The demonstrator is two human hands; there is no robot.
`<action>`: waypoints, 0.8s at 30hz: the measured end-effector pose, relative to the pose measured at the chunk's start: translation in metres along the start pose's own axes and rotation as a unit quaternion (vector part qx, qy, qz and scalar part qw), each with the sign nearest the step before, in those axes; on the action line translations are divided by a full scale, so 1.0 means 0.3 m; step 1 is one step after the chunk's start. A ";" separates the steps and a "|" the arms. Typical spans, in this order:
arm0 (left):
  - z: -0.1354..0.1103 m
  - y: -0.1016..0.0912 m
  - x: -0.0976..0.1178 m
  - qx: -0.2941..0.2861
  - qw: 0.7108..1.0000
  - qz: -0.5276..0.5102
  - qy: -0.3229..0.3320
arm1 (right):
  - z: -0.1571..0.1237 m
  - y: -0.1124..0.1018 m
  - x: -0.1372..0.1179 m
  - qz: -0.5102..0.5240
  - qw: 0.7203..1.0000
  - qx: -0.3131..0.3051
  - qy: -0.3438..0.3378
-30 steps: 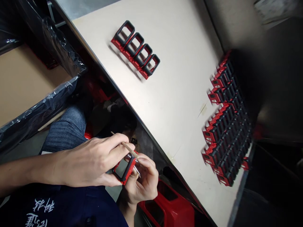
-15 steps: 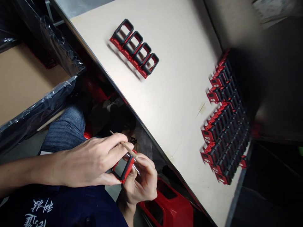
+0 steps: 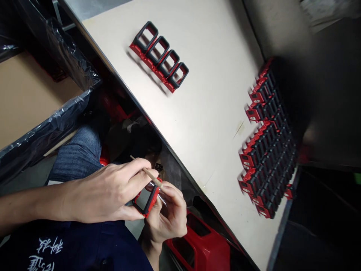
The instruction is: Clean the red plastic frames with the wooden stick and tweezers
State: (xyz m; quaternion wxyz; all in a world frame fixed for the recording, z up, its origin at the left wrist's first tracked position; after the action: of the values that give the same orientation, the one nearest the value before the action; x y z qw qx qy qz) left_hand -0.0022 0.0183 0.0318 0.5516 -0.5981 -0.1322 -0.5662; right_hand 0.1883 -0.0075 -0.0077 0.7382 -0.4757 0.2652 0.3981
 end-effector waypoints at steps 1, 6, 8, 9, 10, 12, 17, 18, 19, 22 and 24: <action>0.000 -0.001 0.002 -0.003 1.000 -0.001 -0.001 | 0.000 0.000 0.000 0.002 1.000 -0.001 0.001; 0.001 -0.002 0.008 -0.006 1.000 -0.008 -0.006 | 0.010 -0.004 -0.008 0.004 1.000 -0.010 0.003; 0.003 -0.002 0.007 -0.011 1.000 -0.012 -0.010 | 0.014 -0.003 -0.010 0.007 1.000 -0.014 0.006; 0.004 -0.002 0.007 -0.013 1.000 -0.016 -0.012 | 0.015 -0.003 -0.011 0.010 1.000 -0.015 0.010; 0.006 -0.002 0.006 -0.012 1.000 -0.020 -0.014 | 0.016 -0.002 -0.011 0.014 1.000 -0.017 0.014; 0.007 -0.004 0.005 -0.004 0.999 -0.031 -0.013 | 0.017 -0.001 -0.007 0.024 0.999 -0.019 0.031; 0.004 -0.007 0.005 0.008 0.999 -0.042 -0.017 | 0.022 -0.018 0.018 0.053 0.996 0.025 0.064; 0.003 -0.006 0.005 0.008 0.999 -0.042 -0.018 | 0.023 -0.023 0.022 0.060 0.996 0.026 0.066; 0.002 -0.005 0.004 0.009 0.999 -0.043 -0.019 | 0.023 -0.029 0.025 0.066 0.995 0.017 0.069; -0.002 -0.006 -0.003 0.025 0.998 -0.053 -0.016 | 0.019 -0.051 0.024 0.069 0.991 -0.053 0.097; -0.011 -0.011 -0.018 0.040 0.996 -0.071 -0.025 | 0.013 -0.073 0.015 0.051 0.985 -0.122 0.112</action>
State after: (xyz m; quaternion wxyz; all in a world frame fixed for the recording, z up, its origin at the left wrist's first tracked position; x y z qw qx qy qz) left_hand -0.0083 0.0195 0.0281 0.5300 -0.5784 -0.2113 -0.5830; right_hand 0.2091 -0.0076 0.0012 0.6187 -0.5901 0.3195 0.4084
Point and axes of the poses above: each hand's wrist, its own z-axis towards the middle knuckle, its own y-axis out of the palm, x = y × z, the point moved 2 cm from there along z, towards the middle knuckle, and after that the axes turned 7 degrees about y, right-handed, at the moved point
